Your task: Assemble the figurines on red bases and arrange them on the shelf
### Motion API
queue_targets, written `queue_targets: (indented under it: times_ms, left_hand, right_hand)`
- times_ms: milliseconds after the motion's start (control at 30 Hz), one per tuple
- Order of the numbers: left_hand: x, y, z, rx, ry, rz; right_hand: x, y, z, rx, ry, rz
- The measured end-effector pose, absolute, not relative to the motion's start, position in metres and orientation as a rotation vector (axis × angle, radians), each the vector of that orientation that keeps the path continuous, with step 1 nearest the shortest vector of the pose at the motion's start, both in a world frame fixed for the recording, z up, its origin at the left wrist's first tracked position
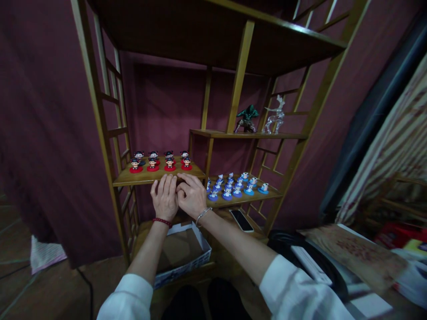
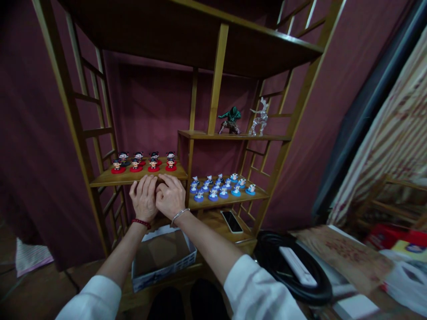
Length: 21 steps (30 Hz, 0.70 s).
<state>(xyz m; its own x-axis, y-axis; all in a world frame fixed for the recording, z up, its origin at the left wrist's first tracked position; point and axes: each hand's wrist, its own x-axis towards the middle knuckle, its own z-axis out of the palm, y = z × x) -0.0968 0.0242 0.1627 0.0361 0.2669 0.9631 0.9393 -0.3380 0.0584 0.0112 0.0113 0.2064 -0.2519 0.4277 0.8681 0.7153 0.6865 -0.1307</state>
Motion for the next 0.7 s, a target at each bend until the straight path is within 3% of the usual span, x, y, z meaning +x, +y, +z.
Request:
queue_targets:
  times_ms: [700]
  left_hand:
    - [-0.078,0.006,0.178,-1.614,-1.341,-1.324]
  right_hand:
    - [0.031,0.002,0.212,-0.876,-2.06,-0.277]
